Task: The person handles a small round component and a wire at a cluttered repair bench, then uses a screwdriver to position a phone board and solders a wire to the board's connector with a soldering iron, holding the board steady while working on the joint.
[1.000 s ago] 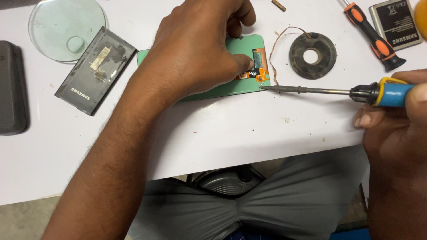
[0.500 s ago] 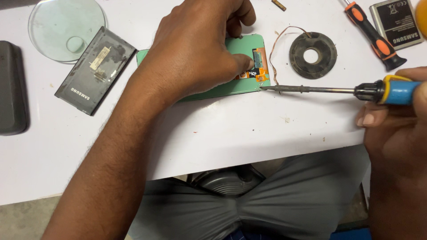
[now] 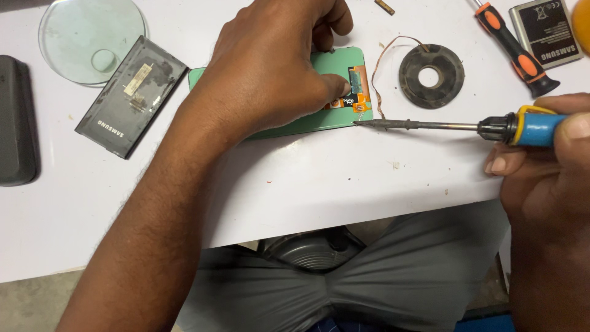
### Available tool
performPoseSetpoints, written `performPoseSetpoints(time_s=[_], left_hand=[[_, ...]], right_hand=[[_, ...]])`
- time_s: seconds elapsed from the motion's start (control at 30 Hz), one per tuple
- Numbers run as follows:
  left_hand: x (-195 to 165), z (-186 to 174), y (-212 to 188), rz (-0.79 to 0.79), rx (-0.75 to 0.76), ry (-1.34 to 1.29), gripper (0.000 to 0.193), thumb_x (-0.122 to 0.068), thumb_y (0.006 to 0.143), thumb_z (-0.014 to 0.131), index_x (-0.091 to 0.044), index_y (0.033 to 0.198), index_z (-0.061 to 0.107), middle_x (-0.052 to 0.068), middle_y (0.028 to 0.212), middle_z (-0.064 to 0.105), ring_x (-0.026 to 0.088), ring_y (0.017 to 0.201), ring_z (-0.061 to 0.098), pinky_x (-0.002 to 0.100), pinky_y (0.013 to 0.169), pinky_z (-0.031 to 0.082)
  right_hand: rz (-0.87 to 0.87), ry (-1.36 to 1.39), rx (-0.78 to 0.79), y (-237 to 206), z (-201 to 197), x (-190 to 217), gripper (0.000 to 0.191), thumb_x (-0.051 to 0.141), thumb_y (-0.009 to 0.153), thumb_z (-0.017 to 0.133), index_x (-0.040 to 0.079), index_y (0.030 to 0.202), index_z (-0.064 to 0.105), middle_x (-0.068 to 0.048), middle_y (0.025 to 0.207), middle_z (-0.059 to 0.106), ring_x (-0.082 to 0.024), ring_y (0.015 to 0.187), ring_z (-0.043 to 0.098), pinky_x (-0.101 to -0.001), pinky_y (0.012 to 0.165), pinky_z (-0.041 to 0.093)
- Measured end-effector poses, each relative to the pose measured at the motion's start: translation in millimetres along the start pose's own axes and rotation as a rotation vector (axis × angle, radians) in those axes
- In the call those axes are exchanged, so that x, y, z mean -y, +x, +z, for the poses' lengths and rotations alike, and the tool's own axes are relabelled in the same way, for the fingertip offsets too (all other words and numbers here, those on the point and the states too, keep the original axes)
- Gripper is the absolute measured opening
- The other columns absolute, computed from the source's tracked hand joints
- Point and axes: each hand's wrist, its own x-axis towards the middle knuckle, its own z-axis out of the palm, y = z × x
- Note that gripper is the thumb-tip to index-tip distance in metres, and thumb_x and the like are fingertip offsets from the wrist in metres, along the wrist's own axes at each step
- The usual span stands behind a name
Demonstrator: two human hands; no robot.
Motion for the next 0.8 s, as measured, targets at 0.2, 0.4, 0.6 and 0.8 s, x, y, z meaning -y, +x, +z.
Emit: performPoseSetpoints(time_s=[0.2, 0.4, 0.6, 0.8], left_hand=[[1, 0, -1, 0.008, 0.001, -0.006, 0.045, -0.018, 0.064, 0.09, -0.014, 0.101, 0.063, 0.001, 0.097, 0.07, 0.019, 0.092, 0.07, 0.039, 0.077, 0.054], [0, 0, 1, -0.002, 0.009, 0.005, 0.046, -0.02, 0.064, 0.091, -0.014, 0.101, 0.063, 0.001, 0.097, 0.071, 0.019, 0.092, 0.07, 0.039, 0.077, 0.053], [1, 0, 0, 0.0, 0.004, 0.003, 0.047, -0.019, 0.064, 0.09, -0.014, 0.102, 0.064, 0.001, 0.097, 0.071, 0.019, 0.093, 0.071, 0.039, 0.078, 0.053], [0, 0, -1, -0.009, 0.005, 0.005, 0.045, -0.019, 0.065, 0.09, -0.014, 0.102, 0.064, 0.001, 0.097, 0.071, 0.019, 0.092, 0.07, 0.039, 0.078, 0.054]], right_hand=[[0.019, -0.007, -0.002, -1, -1, -1, 0.036, 0.03, 0.124, 0.029, -0.002, 0.121, 0.044, -0.016, 0.078, 0.056, -0.02, 0.064, 0.058, -0.0343, 0.07, 0.057], [-0.007, -0.058, 0.028, -3, -6, -7, 0.039, 0.032, 0.127, 0.025, -0.001, 0.124, 0.044, -0.014, 0.076, 0.056, -0.019, 0.063, 0.06, -0.0313, 0.067, 0.055], [-0.051, 0.009, 0.09, -2, -15, -23, 0.036, 0.034, 0.13, 0.025, 0.003, 0.126, 0.043, -0.009, 0.074, 0.057, -0.015, 0.061, 0.061, -0.0293, 0.067, 0.057], [-0.029, 0.138, 0.077, -7, -20, -37, 0.034, 0.033, 0.133, 0.027, 0.006, 0.128, 0.045, -0.008, 0.076, 0.058, -0.014, 0.063, 0.062, -0.0284, 0.067, 0.057]])
